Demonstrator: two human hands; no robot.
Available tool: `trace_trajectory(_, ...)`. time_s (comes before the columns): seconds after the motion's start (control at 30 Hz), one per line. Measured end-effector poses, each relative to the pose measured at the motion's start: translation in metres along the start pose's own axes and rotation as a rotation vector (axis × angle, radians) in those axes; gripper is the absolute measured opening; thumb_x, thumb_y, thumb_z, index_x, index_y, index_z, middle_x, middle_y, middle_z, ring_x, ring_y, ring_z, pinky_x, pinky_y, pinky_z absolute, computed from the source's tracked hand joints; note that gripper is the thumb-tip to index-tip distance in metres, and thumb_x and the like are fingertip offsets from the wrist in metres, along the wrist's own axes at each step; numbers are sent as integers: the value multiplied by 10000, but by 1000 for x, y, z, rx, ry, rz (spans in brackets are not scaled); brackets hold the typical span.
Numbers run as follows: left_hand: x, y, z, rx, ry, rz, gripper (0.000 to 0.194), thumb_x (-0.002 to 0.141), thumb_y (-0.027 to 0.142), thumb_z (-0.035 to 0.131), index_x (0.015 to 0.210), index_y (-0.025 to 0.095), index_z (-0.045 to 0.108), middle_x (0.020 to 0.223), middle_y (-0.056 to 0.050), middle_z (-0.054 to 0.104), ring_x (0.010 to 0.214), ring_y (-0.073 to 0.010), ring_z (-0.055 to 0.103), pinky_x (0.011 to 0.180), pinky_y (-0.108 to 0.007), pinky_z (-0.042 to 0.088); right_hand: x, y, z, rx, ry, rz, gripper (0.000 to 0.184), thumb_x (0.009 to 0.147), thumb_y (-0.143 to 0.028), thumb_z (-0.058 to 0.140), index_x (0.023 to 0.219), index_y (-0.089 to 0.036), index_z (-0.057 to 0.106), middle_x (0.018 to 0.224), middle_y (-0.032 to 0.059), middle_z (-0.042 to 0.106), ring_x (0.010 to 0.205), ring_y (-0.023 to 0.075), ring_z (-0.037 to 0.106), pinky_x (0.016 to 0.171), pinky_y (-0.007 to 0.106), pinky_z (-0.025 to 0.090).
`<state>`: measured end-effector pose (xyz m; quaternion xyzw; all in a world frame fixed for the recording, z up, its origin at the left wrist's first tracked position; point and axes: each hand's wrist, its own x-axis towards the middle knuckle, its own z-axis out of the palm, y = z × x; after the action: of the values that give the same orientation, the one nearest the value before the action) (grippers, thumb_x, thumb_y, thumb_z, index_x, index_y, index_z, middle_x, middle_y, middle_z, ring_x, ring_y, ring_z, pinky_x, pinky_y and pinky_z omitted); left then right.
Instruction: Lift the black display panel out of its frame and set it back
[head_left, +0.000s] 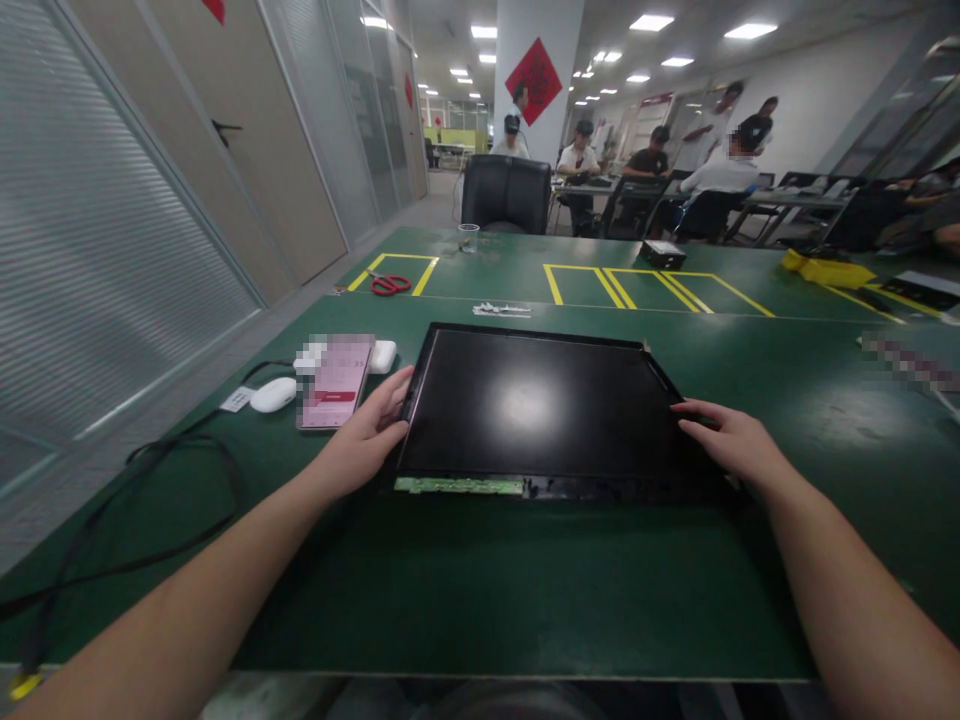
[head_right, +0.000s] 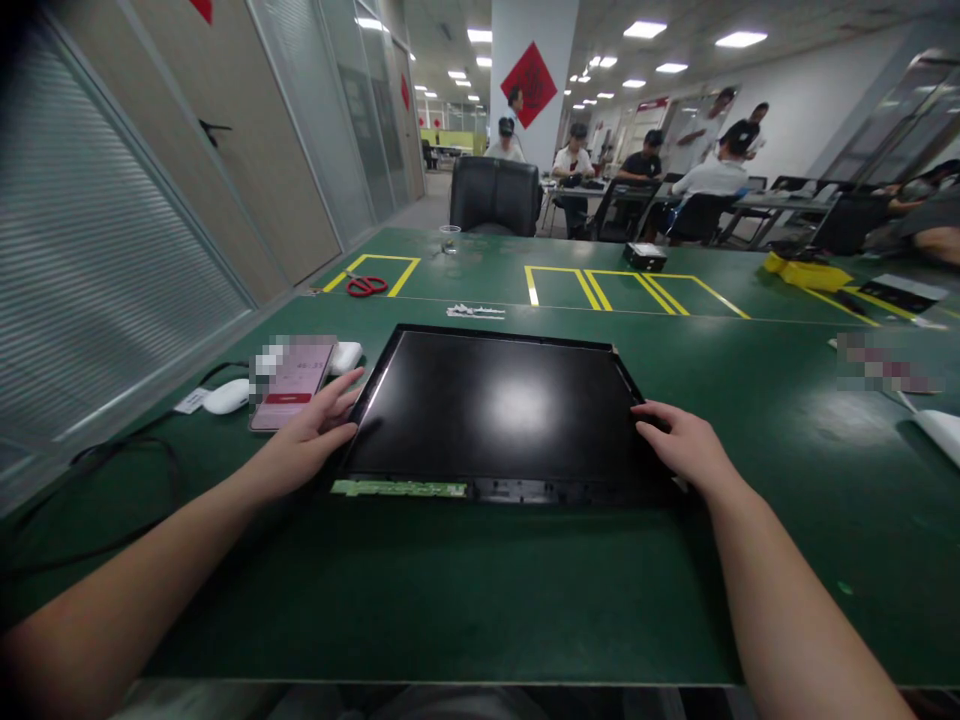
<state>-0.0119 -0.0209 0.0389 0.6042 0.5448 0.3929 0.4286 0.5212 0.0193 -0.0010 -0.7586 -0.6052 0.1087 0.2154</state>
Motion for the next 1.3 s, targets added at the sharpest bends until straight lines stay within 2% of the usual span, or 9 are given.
trace_trajectory(0.1, -4, 13, 9, -298, 86, -111, 853, 829, 162, 751, 1634, 279, 497, 1670, -124, 585, 1373, -358, 699, 982, -390, 674, 1, 2, 2, 14, 20, -24, 399, 796, -498, 655, 1072, -296, 860, 1160, 82, 819, 986, 352, 763, 931, 504, 600)
trace_trajectory(0.23, -7, 28, 23, -465, 236, -220, 671, 785, -7, 702, 1407, 236, 641, 1635, -116, 622, 1098, -280, 822, 626, -243, 667, 1, 4, 3, 30, 42, -51, 368, 792, -486, 667, 1050, -303, 855, 1224, 77, 811, 1027, 347, 761, 949, 492, 599)
trace_trajectory(0.4, -5, 41, 33, -565, 376, -340, 483, 851, -82, 635, 1239, 202, 675, 1472, -105, 740, 804, -184, 831, 522, -214, 639, 1, 5, 2, 5, 13, -35, 419, 800, -507, 656, 1105, -297, 853, 1059, 75, 826, 844, 315, 747, 829, 473, 606)
trace_trajectory(0.5, -3, 45, 35, -637, 390, -419, 497, 924, -86, 567, 1330, 189, 646, 1144, -84, 842, 645, -153, 794, 483, -199, 614, 1, 5, 1, 16, 25, -48, 407, 793, -500, 661, 1088, -298, 855, 1134, 82, 823, 896, 320, 756, 859, 473, 606)
trace_trajectory(0.63, -2, 41, 36, -692, 344, -469, 557, 981, -70, 515, 1473, 180, 587, 782, -12, 800, 470, -152, 722, 429, -207, 586, 2, 6, 1, 22, -12, -23, 441, 802, -508, 658, 1123, -283, 859, 1026, 95, 821, 890, 334, 761, 826, 469, 609)
trace_trajectory(0.77, -1, 35, 35, -679, 296, -463, 609, 976, -70, 563, 1527, 189, 579, 728, -1, 787, 456, -164, 721, 444, -223, 602, 3, 9, 3, 14, -9, -19, 456, 804, -522, 650, 1133, -285, 860, 966, 88, 816, 857, 330, 760, 808, 472, 610)
trace_trajectory(0.97, -2, 37, 32, -659, 245, -489, 612, 987, -8, 627, 1560, 204, 596, 748, -24, 809, 505, -172, 742, 481, -230, 611, 3, 10, 4, 9, 14, -42, 431, 805, -503, 646, 1116, -291, 856, 1111, 86, 828, 941, 338, 769, 888, 489, 613)
trace_trajectory(1.13, -5, 42, 31, -611, 229, -482, 472, 882, 23, 743, 1324, 184, 780, 860, -44, 857, 589, -168, 766, 514, -212, 605, 2, 8, 3, 19, 16, -37, 419, 795, -500, 655, 1102, -301, 858, 1304, 82, 797, 1023, 352, 771, 972, 519, 603)
trace_trajectory(1.3, -5, 37, 28, -549, 170, -407, 464, 726, 22, 749, 1156, 166, 850, 965, -69, 877, 721, -215, 812, 562, -231, 604, 3, 8, 3, 48, 22, -34, 404, 776, -502, 672, 1080, -310, 856, 1326, 72, 792, 1104, 372, 763, 1035, 555, 584)
